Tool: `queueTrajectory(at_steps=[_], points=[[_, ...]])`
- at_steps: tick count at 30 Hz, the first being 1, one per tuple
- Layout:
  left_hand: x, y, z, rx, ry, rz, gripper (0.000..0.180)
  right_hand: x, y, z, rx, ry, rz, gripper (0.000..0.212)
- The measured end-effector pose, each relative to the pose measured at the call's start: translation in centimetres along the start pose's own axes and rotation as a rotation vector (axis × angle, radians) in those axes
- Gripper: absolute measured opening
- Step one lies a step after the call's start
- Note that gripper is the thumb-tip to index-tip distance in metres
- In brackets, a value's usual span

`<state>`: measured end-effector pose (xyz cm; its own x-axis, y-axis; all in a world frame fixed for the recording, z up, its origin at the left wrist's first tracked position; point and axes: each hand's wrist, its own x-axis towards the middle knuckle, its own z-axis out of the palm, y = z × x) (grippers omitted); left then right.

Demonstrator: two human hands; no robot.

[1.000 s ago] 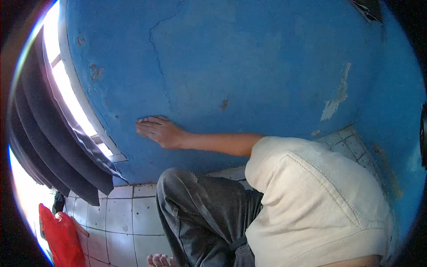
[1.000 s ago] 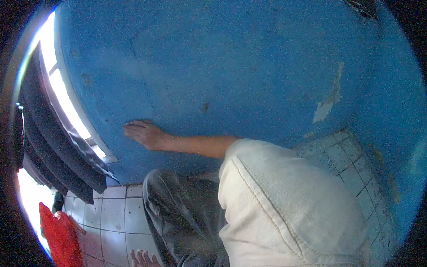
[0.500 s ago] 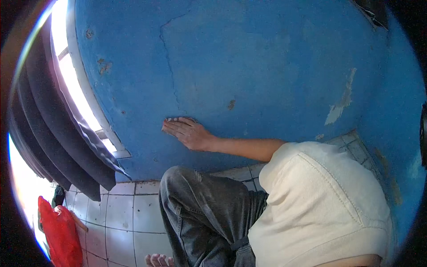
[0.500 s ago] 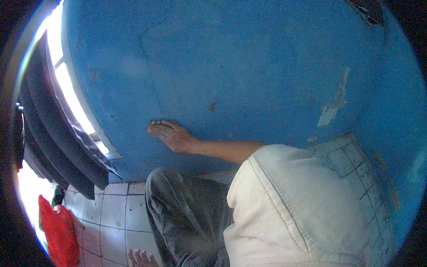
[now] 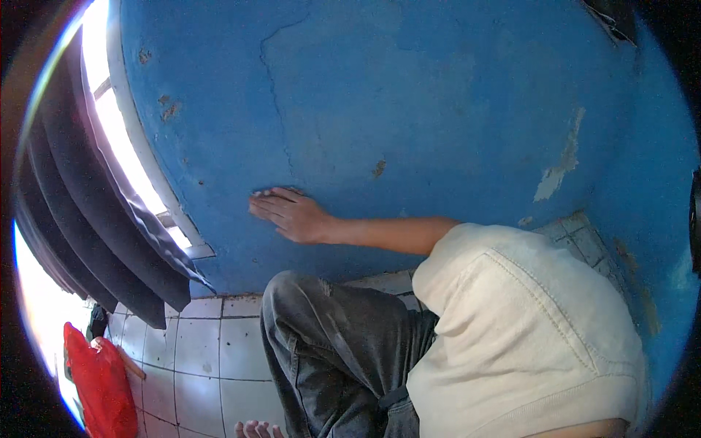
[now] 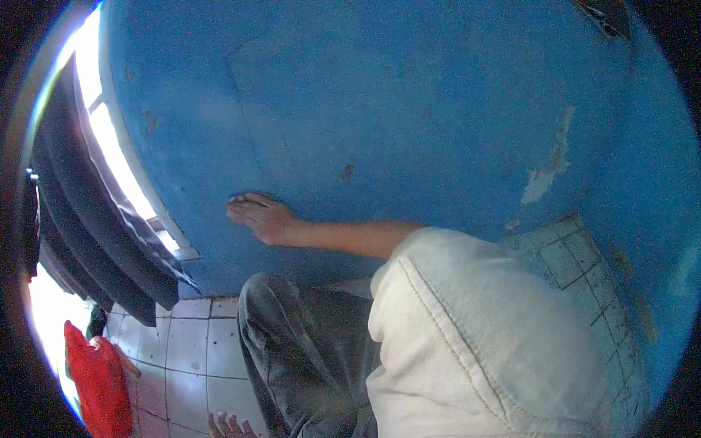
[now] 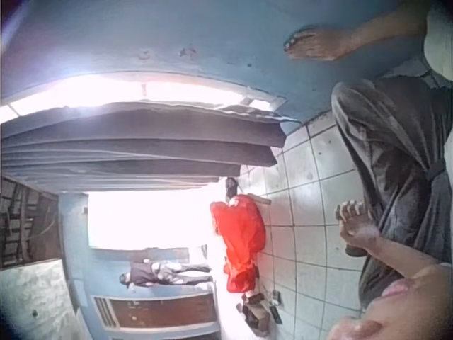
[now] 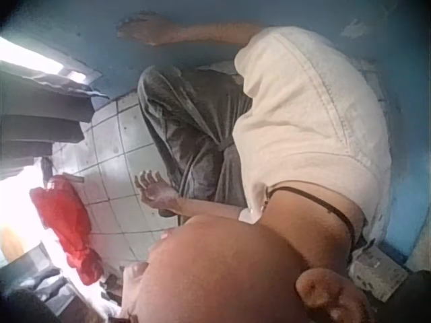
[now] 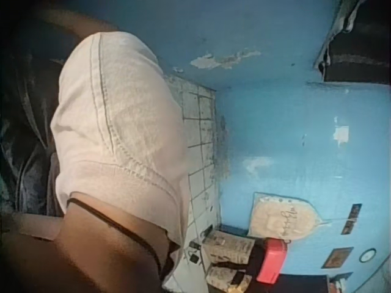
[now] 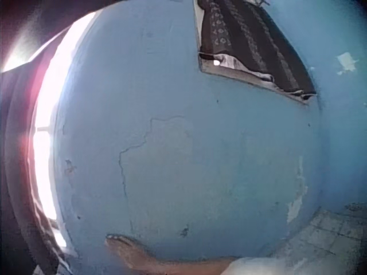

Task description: The person folds a piece of sandpaper and sands a wall with it.

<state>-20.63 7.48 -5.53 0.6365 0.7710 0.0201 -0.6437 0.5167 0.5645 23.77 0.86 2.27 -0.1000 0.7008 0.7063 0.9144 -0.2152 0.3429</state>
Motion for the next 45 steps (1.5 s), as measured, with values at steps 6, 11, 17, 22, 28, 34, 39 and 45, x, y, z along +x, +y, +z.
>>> queueTrajectory(at_steps=[6, 11, 17, 22, 28, 34, 39, 45], points=[[0.0, -0.2, 0.4, -0.006, -0.018, 0.006, 0.047, 0.1, 0.0, -0.4, -0.1, -0.203, 0.017, 0.069], [0.4, -0.7, 0.0, -0.012, -0.026, -0.011, 0.046, 5.3, -0.5, 2.1, -0.035, -0.066, -0.007, 0.056], [0.4, -0.7, 1.6, 0.046, 0.11, 0.051, 0.044, 2.2, 0.5, 2.7, 0.068, -0.087, -0.062, 0.052], [0.0, -1.1, 2.9, 0.314, 0.354, 0.086, 0.05, -5.7, -1.2, 4.0, 0.176, -0.26, -0.118, 0.049], [-0.8, -0.7, 2.5, 0.254, 0.257, 0.1, 0.047, -1.9, -3.2, 2.4, 0.204, -0.159, 0.102, 0.046], [-4.5, 5.2, 8.3, 0.854, 0.086, 0.173, 0.038, 1.0, -1.7, 1.6, -0.151, -0.07, -0.029, 0.052], [-13.3, 7.6, 10.4, 1.071, 0.365, 0.297, 0.024, -5.0, -1.6, 5.9, 0.04, -0.275, -0.066, 0.056], [-26.0, 8.4, -4.1, 1.15, 1.527, 0.489, 0.018, 1.0, -1.2, 2.3, -0.094, -0.035, 0.022, 0.061]])
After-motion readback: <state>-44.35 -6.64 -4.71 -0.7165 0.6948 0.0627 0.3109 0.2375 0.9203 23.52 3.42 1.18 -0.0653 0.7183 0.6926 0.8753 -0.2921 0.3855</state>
